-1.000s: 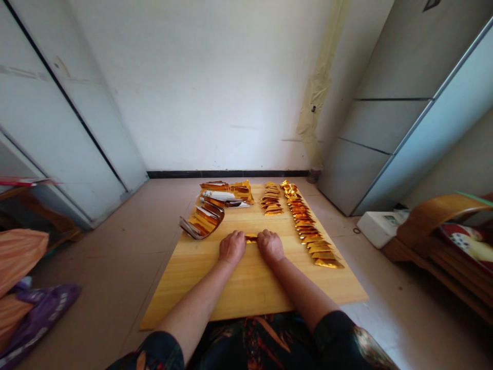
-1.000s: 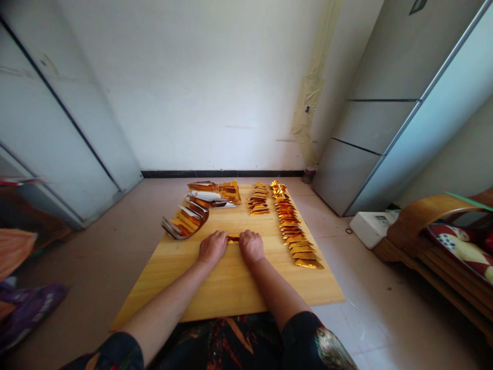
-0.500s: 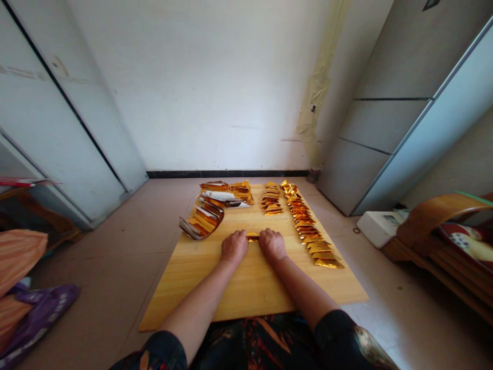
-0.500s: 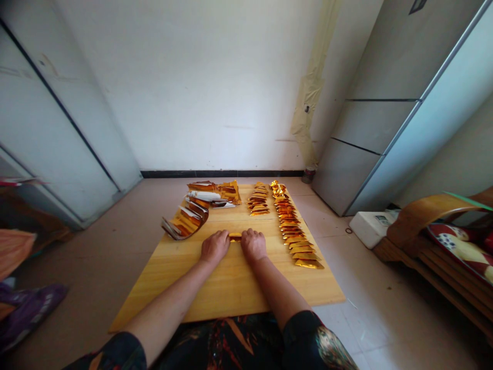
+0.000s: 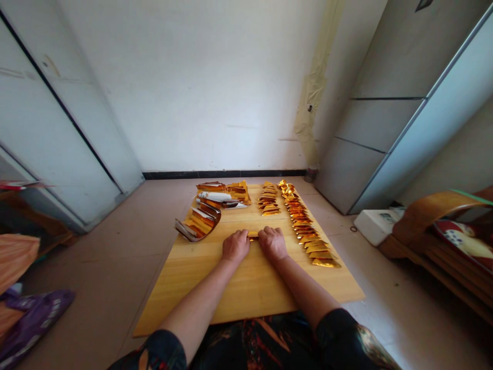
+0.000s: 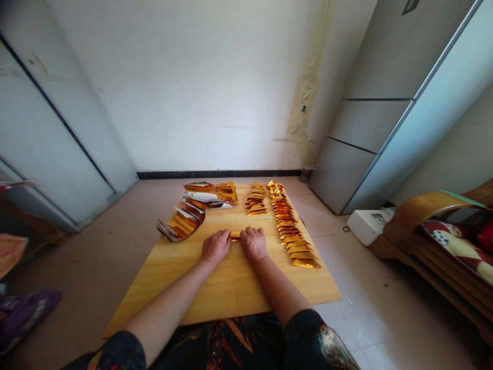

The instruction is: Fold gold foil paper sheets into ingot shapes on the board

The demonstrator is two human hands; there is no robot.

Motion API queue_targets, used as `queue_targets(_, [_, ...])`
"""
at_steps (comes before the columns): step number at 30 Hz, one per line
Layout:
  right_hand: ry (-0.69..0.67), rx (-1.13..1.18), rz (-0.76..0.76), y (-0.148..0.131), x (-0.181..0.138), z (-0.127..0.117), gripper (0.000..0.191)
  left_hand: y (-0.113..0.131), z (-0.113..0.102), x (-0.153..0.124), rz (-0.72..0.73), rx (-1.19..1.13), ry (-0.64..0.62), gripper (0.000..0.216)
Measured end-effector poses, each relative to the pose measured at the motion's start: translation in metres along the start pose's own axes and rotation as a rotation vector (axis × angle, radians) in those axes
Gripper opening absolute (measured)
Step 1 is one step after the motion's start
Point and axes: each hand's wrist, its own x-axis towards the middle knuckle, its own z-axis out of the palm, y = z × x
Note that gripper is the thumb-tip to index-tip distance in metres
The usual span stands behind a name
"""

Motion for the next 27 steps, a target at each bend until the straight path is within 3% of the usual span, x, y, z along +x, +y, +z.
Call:
queue_targets(15, [-0.07,-0.017,0.091,0.01,0.006,0.004,0.023,0.012,0.005,0.015,0.09,-0.045,-0.029,0.023])
queue_targets(23, [0.03,-0.058,0.147,0.042,0.015,-0.004,0.024,0.016,0.014,0.024,0.092,-0.119,0.04,0.041])
queue_targets(27, [0.058,-0.103,0.174,0.059,0.02,-0.001,0.025,0.013,0.018,0.024,0.073,-0.189,0.054,0.039])
